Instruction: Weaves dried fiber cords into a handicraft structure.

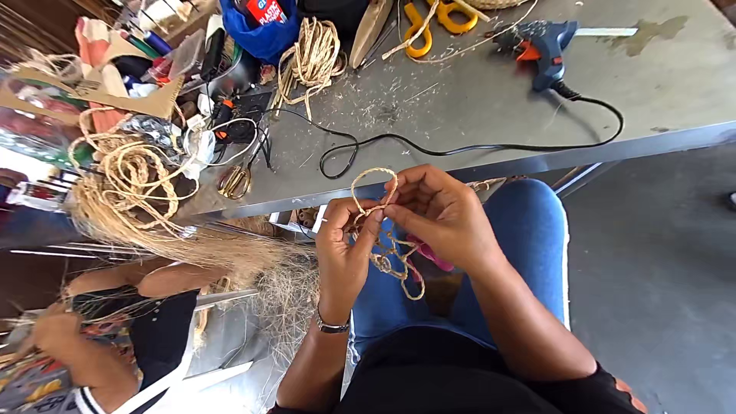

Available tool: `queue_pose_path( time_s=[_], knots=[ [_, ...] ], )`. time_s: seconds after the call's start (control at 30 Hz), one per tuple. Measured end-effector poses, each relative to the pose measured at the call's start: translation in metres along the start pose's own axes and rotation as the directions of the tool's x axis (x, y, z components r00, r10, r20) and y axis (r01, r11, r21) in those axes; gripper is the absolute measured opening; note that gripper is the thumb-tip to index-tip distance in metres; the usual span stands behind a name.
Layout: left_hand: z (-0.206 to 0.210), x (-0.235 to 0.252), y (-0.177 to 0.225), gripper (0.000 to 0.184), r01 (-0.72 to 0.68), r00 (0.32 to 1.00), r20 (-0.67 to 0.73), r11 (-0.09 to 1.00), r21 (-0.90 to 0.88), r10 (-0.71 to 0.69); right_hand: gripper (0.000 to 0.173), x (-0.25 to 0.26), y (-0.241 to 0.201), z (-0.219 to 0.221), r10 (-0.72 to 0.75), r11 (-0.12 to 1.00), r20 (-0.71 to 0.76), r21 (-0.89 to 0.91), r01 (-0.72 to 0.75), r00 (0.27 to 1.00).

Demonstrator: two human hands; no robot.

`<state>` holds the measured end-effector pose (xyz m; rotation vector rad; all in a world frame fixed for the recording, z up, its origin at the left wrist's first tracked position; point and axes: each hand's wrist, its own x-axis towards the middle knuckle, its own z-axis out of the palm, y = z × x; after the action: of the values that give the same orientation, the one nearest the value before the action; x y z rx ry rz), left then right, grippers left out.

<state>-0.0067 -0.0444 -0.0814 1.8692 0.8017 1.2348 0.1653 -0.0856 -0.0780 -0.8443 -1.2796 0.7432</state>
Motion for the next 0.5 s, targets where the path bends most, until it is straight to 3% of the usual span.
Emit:
queue_pose_path(
  time_s=[0.1, 0.3, 0.5],
  knots=[
    [-0.0013, -0.0017, -0.0001, 0.016, 0.035, 0.998, 0.046, 0.999, -0.036, -0.034, 0.033, -0.0020, -0.0002, -0.0016, 0.022, 1.000, -0.016, 0.007, -0.022, 1.000],
    [-0.0023, -0.0017, 0.0019, 0.024, 0.166, 0.984, 0.112, 0.939, -0.302, -0.138, 0.040, -0.0017, 0.0008, -0.0069, 0.034, 0.999, -0.047, 0.003, -0.034, 0.998],
    [-0.0020, 0.0012, 0.0042, 0.021, 0.295, 0.951, 0.194, 0.890, -0.348, -0.240, 0.036, -0.0019, 0.0017, -0.0102, 0.011, 1.000, -0.063, -0.015, -0.012, 0.998]
  ],
)
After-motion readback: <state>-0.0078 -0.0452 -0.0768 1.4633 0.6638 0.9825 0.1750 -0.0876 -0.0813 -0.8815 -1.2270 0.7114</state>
